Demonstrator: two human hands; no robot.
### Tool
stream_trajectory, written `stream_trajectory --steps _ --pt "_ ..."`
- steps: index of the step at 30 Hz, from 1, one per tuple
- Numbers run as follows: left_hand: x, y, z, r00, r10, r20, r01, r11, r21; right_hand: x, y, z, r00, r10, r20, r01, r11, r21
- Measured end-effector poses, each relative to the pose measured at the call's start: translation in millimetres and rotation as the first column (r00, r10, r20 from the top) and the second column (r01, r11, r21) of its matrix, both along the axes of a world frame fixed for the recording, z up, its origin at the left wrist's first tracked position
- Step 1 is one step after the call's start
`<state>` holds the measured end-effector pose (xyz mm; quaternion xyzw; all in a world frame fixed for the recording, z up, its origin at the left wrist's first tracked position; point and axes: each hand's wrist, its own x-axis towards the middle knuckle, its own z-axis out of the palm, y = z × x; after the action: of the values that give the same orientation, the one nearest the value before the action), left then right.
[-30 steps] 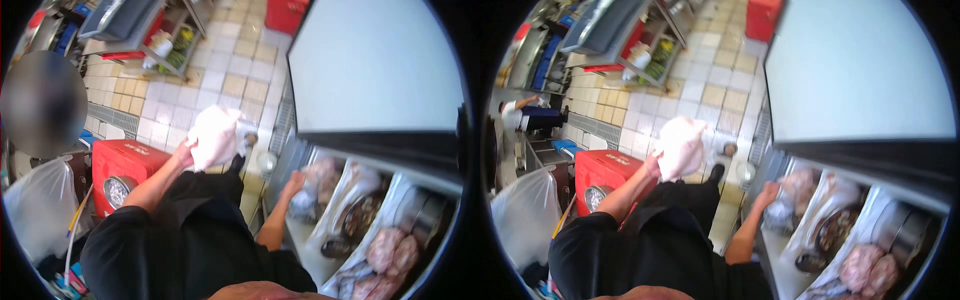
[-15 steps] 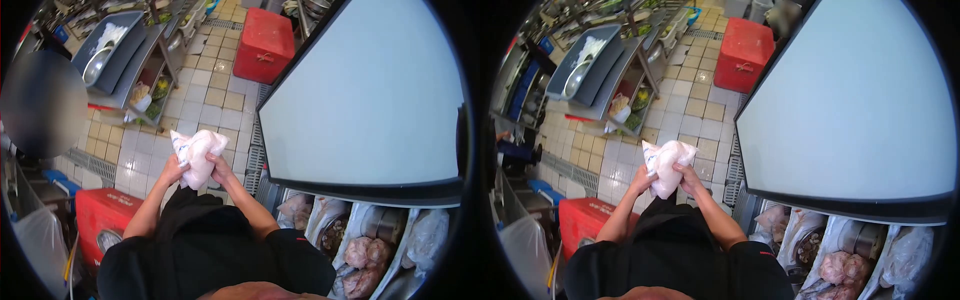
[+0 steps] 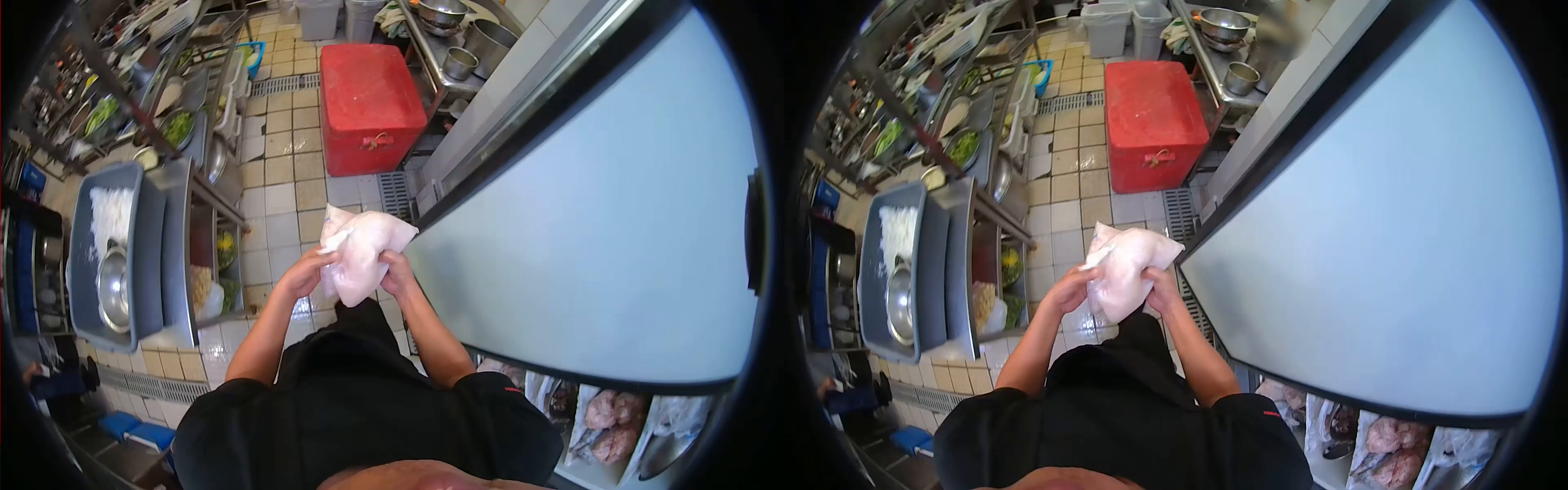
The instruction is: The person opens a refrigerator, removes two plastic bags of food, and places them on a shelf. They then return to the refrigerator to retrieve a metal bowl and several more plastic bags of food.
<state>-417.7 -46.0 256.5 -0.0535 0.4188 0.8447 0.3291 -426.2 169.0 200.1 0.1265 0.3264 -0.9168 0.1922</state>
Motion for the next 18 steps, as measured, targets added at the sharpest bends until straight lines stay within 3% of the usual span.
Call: stream_trajectory --steps 3,4,8,11,12,15,17,18 --pt "-67.4 13.2 -17.9 0.987 -0.087 -0.138 0.045 0.959 -0.279 -63.2 -3.4 -16.6 0.991 -0.064 -0.117 0.082 0.984 0.156" --pt "-89.0 19.1 -15.0 0.987 -0.021 -0.161 -0.023 0.963 -0.269 -88.7 -4.8 -5.5 0.992 -0.048 -0.113 0.072 0.972 0.223" --pt "-180.0 17.4 -51.0 0.987 0.110 0.116 -0.086 0.976 -0.199 -171.6 -15.9 16.7 0.968 0.066 -0.242 0.044 0.906 0.422" --pt "-245.5 3.7 -86.7 0.971 0.145 0.190 -0.167 0.980 0.109 -233.9 -27.9 40.3 0.959 0.099 -0.267 0.067 0.832 0.551" --pt "-270.9 0.0 -93.9 0.969 0.141 0.205 -0.170 0.977 0.132 -255.9 -29.3 41.9 0.952 0.122 -0.281 0.060 0.825 0.562" --pt "-363.1 -2.3 -116.6 0.931 0.202 0.303 -0.255 0.956 0.147 -303.5 -14.9 -5.0 0.976 -0.074 -0.205 0.193 0.728 0.658" --pt "-430.6 -6.5 -133.9 0.948 0.183 0.259 -0.213 0.973 0.089 -298.5 -0.3 -23.1 0.965 -0.246 -0.096 0.235 0.637 0.734" --pt "-464.9 -8.6 -142.9 0.955 0.158 0.252 -0.184 0.979 0.083 -282.3 11.5 -31.5 0.970 -0.242 0.019 0.164 0.710 0.685"
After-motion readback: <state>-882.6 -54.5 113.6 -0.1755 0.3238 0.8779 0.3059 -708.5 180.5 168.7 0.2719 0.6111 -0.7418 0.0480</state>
